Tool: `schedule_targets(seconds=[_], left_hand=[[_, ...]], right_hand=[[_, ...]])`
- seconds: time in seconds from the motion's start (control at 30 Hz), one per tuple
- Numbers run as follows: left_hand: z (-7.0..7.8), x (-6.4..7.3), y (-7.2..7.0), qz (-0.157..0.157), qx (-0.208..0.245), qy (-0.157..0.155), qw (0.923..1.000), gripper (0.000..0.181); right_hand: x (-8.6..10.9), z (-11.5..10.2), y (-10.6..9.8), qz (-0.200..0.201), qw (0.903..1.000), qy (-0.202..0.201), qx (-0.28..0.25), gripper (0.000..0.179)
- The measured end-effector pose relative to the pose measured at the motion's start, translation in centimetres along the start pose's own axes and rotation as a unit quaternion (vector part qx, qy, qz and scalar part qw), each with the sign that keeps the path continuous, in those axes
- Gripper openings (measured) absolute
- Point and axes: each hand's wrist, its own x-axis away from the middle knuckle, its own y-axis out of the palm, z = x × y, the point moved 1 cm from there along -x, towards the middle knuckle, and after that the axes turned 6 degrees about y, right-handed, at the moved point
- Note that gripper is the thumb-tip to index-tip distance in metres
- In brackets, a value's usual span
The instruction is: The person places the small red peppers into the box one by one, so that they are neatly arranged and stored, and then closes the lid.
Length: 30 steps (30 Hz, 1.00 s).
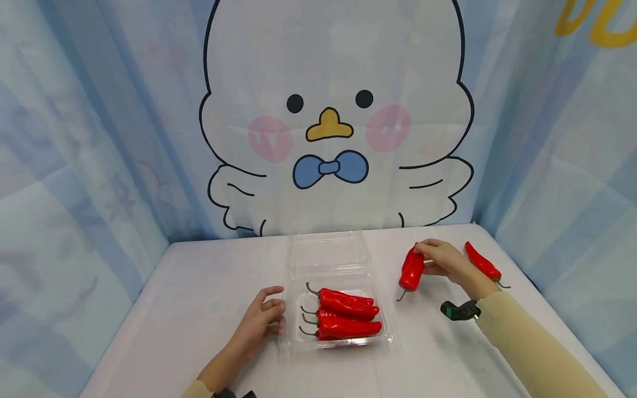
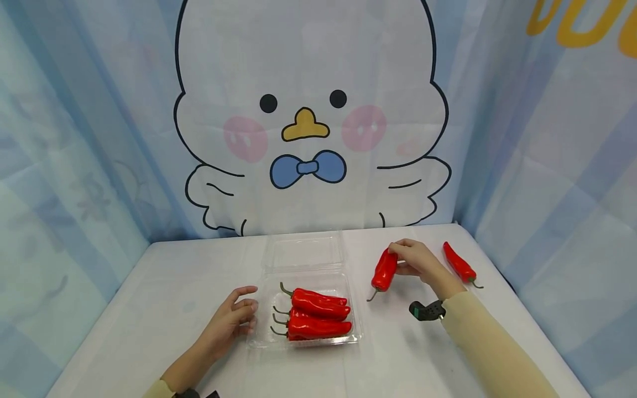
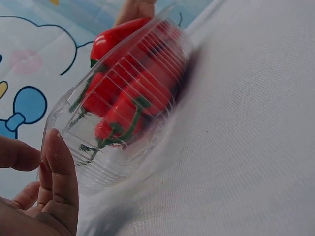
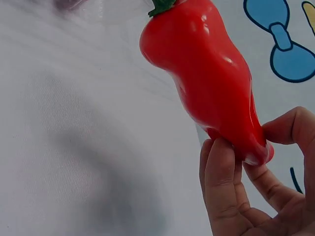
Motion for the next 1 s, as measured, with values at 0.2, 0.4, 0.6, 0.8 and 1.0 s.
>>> schedule_targets(seconds=[0.2, 0.4, 0.6, 0.8, 1.0], left_hand=[[0.0, -0.1, 0.0, 0.0, 0.001, 0.0, 1.0, 0.052], [-0.1, 0.0, -0.1, 0.001, -0.001, -0.001, 1.0, 0.052], [-0.2, 0.0, -0.1, 0.001, 0.001, 0.0, 1.0, 0.053], [-0.1, 0.0, -0.1, -0.001, 0.0, 0.0, 1.0, 0.053], [-0.1, 0.0, -0.1, 0.0, 0.001, 0.001, 1.0, 0.053]], right_hand=[[0.2, -0.4, 0.5, -0.006, 0.9998, -0.006, -0.02, 0.057], [0.5, -0.6, 1.0, -0.018, 0.9987, -0.012, -0.047, 0.056], [0.5, -0.7, 1.7, -0.034, 0.9973, -0.02, -0.062, 0.052], [0.8, -1.0, 2.3, -0.053, 0.9945, -0.025, -0.086, 0.047], [0.9, -1.3, 2.8, -0.067, 0.9931, -0.026, -0.092, 0.044]])
